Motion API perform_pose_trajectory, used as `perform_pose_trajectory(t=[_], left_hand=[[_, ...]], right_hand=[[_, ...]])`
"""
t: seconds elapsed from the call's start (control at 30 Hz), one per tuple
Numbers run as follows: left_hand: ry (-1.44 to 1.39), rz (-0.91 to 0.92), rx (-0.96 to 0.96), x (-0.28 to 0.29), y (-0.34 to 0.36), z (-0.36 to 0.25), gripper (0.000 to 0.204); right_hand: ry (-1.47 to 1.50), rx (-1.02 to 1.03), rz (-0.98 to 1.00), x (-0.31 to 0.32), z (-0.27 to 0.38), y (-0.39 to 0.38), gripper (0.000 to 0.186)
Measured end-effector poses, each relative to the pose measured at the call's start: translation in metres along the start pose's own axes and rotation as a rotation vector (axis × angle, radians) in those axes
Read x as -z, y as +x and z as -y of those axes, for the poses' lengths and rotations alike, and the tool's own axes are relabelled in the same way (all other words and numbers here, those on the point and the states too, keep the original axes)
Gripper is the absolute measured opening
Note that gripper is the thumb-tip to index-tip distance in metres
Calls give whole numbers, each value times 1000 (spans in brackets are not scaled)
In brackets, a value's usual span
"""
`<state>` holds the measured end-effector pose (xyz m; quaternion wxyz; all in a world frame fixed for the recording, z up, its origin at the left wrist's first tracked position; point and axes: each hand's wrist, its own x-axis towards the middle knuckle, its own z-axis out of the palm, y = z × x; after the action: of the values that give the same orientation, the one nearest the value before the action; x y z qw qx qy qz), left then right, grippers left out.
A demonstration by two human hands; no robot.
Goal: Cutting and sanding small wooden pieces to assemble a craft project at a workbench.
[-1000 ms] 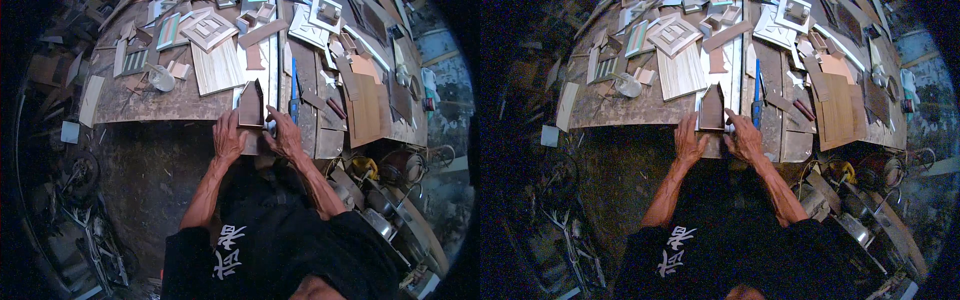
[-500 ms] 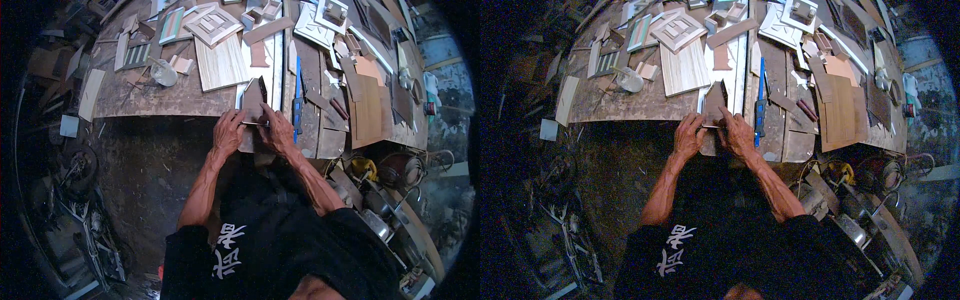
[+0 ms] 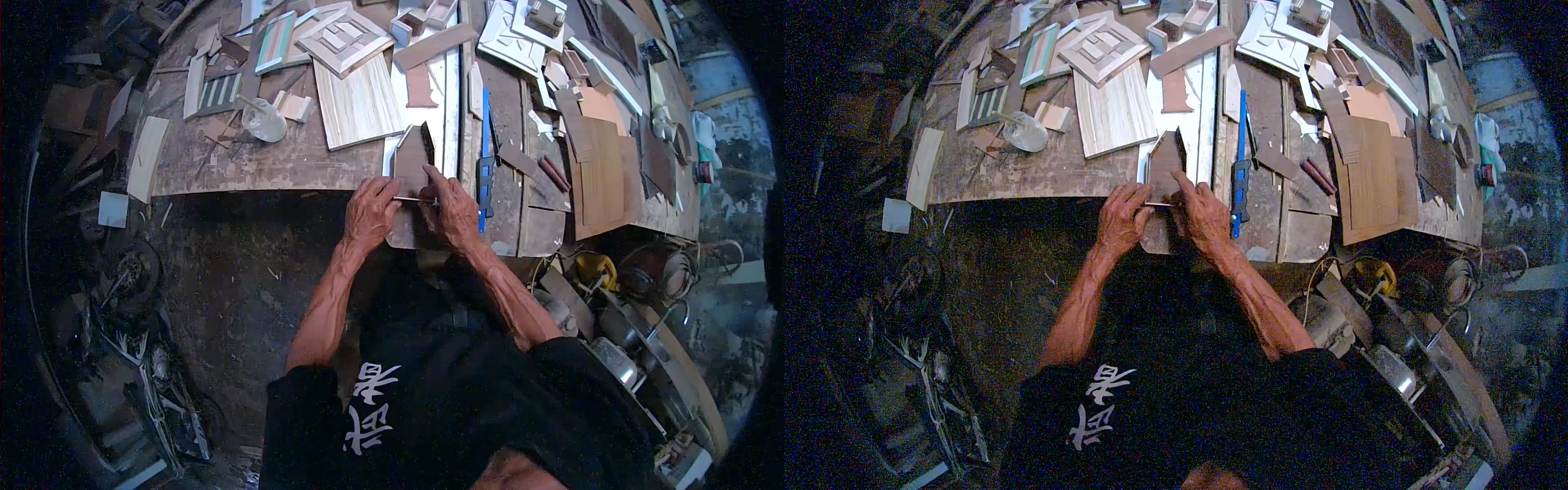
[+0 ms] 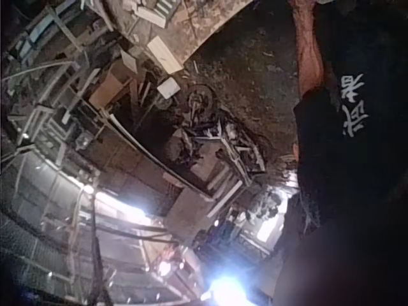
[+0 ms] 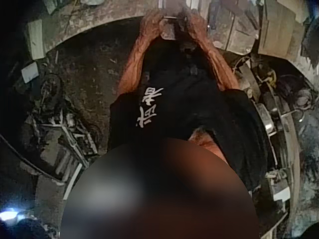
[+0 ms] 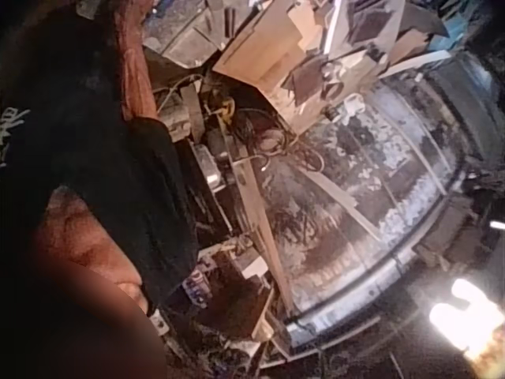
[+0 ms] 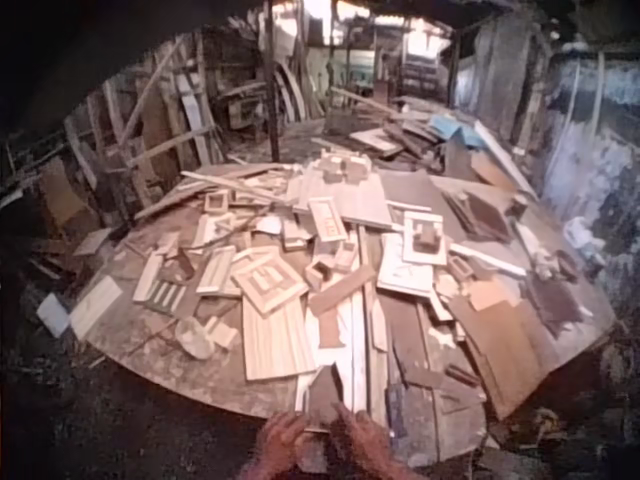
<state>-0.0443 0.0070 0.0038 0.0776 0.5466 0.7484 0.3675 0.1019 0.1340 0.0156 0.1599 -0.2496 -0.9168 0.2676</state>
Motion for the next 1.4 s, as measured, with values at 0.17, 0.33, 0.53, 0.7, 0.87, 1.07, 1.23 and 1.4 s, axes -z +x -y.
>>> perform_pose_trajectory(t=[0.17, 0.33, 0.53, 0.7, 0.87, 1.07, 1.23, 1.4], left_hand=[[60, 9, 6, 6, -4, 1, 43], [161, -9, 25, 12, 4, -17, 51], [256, 22, -93, 2, 8, -30, 36], [295, 79, -170, -7, 15, -32, 25], [266, 113, -160, -16, 18, -28, 18], [227, 132, -150, -20, 19, -24, 13], [240, 159, -144, -19, 18, -21, 13], [218, 71, -198, -25, 15, -15, 12]], right_hand=[[135, -20, 31, 22, 11, 3, 73], [227, -38, -66, 34, -8, -3, 62], [300, -290, 6, 36, -10, 7, 54], [108, -304, 40, 33, -7, 16, 50], [63, -333, 141, 35, -9, 25, 50], [41, -317, 147, 34, -13, 26, 50], [45, -335, 161, 33, -9, 28, 48], [-11, -333, 161, 31, -10, 28, 50]])
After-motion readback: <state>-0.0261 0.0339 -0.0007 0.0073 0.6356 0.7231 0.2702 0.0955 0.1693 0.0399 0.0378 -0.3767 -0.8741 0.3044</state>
